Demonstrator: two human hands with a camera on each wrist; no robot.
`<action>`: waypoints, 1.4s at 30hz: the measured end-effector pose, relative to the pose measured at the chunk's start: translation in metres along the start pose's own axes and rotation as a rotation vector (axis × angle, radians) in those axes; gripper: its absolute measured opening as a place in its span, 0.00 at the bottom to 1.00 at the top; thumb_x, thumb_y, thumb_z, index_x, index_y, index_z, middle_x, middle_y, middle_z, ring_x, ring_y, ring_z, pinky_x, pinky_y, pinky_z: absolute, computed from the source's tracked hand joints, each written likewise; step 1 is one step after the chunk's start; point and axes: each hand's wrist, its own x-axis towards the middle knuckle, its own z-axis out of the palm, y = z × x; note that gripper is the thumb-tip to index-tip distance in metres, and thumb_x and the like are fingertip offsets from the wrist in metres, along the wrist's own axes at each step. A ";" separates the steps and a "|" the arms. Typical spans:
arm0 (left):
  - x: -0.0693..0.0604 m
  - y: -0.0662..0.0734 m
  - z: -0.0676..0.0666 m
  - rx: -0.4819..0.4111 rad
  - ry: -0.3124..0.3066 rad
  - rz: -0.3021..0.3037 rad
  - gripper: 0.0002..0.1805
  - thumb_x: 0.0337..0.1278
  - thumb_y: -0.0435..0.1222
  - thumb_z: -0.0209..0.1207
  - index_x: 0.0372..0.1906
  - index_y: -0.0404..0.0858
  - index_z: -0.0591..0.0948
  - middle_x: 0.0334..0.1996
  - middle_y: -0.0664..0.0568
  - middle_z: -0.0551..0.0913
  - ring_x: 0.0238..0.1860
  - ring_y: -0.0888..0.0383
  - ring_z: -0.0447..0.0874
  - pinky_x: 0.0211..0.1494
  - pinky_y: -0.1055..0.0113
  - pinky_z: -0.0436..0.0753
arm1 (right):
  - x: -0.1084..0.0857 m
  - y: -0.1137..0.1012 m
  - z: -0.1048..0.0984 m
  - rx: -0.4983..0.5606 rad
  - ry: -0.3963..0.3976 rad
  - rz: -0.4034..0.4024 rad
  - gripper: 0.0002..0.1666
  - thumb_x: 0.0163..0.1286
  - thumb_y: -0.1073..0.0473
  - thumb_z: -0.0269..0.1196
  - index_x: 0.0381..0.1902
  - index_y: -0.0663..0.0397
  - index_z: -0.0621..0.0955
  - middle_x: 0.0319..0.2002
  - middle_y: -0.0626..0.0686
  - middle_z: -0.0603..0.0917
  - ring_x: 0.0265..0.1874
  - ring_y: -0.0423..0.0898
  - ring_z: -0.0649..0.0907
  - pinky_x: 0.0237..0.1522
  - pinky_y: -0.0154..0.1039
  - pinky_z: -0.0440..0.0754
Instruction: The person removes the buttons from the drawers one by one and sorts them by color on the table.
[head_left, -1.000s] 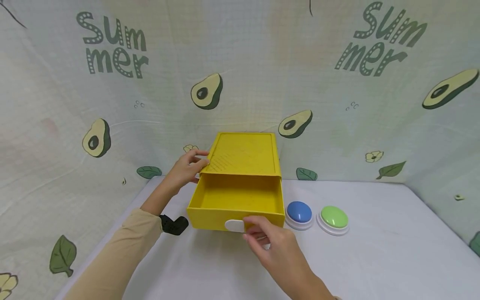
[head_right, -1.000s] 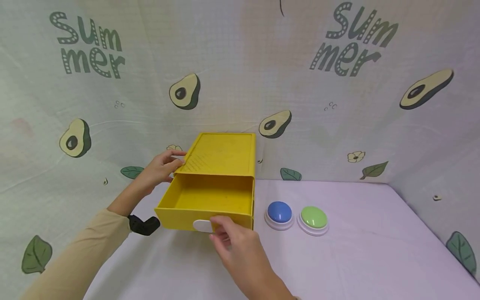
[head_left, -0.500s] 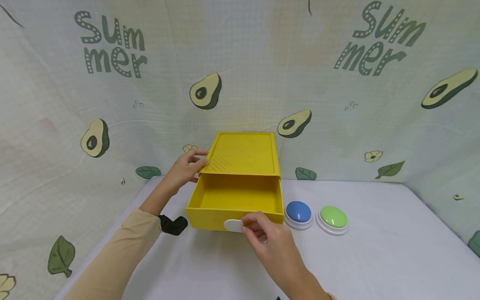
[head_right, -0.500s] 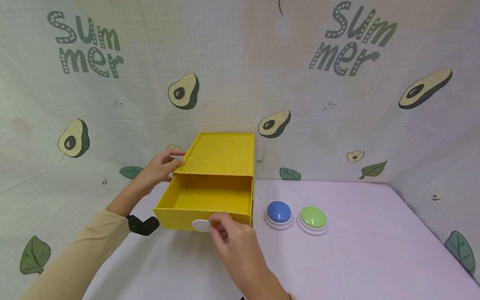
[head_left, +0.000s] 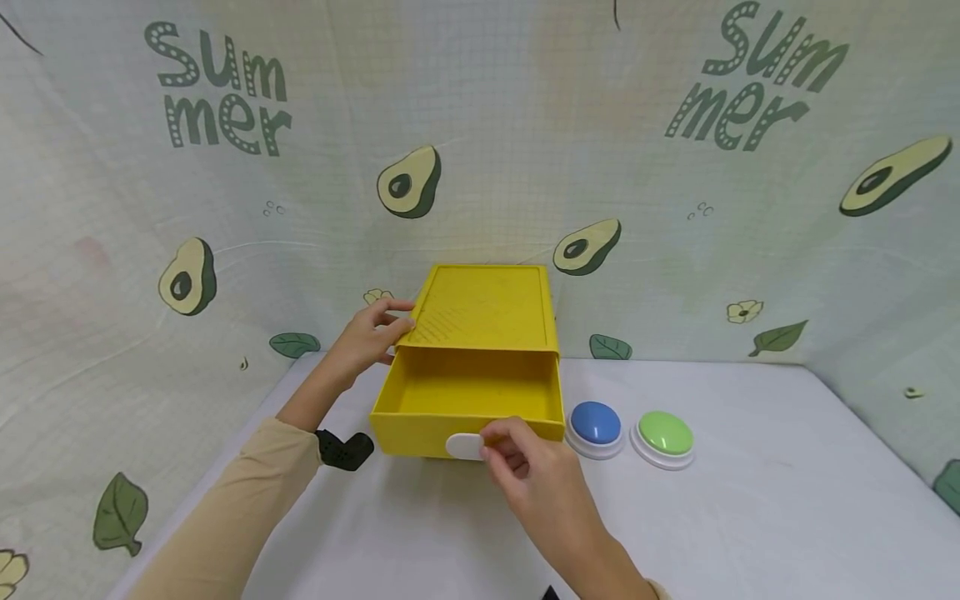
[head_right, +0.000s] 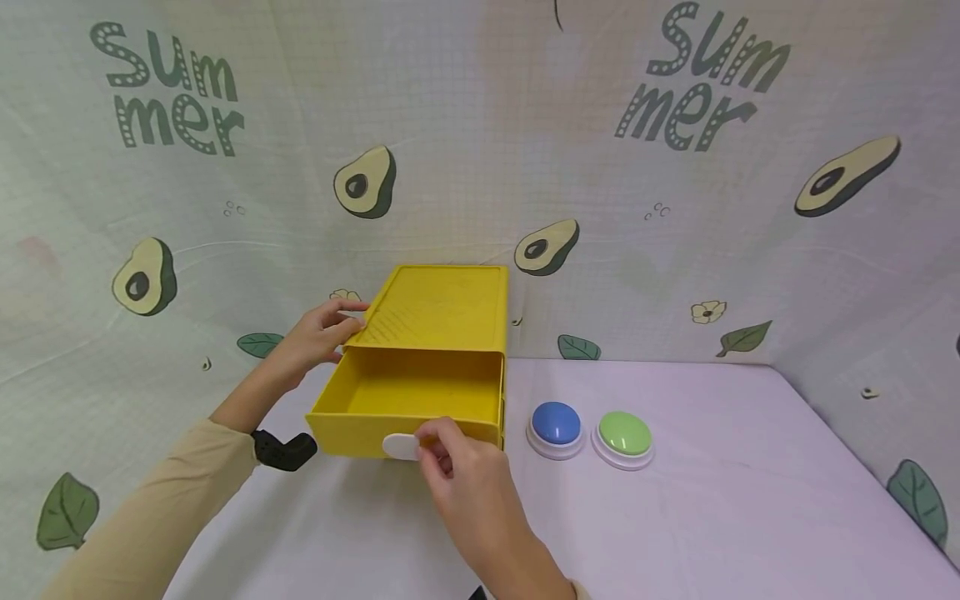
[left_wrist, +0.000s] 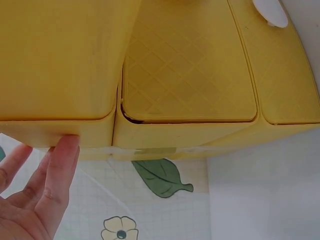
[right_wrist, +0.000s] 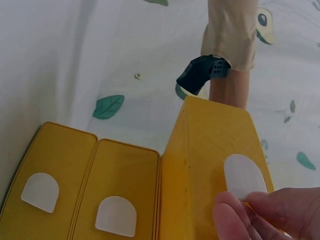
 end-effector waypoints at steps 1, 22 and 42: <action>0.000 0.000 0.000 0.001 0.000 0.001 0.25 0.64 0.46 0.50 0.64 0.45 0.65 0.56 0.40 0.72 0.50 0.44 0.77 0.45 0.55 0.84 | 0.001 0.000 0.000 -0.001 0.005 -0.006 0.10 0.56 0.65 0.67 0.35 0.47 0.79 0.24 0.42 0.82 0.23 0.30 0.77 0.28 0.24 0.80; 0.002 0.001 -0.001 0.005 -0.008 -0.020 0.25 0.64 0.46 0.50 0.64 0.45 0.65 0.56 0.41 0.72 0.52 0.44 0.75 0.48 0.53 0.82 | 0.021 0.008 0.004 -0.039 0.054 -0.032 0.09 0.56 0.67 0.66 0.35 0.52 0.79 0.23 0.47 0.84 0.22 0.34 0.80 0.27 0.23 0.79; 0.001 0.003 -0.001 0.005 -0.004 -0.040 0.25 0.65 0.46 0.49 0.64 0.45 0.65 0.57 0.41 0.71 0.52 0.44 0.76 0.50 0.54 0.82 | 0.043 0.018 0.007 -0.097 0.042 -0.033 0.07 0.60 0.65 0.64 0.36 0.54 0.77 0.22 0.50 0.83 0.21 0.38 0.80 0.25 0.22 0.77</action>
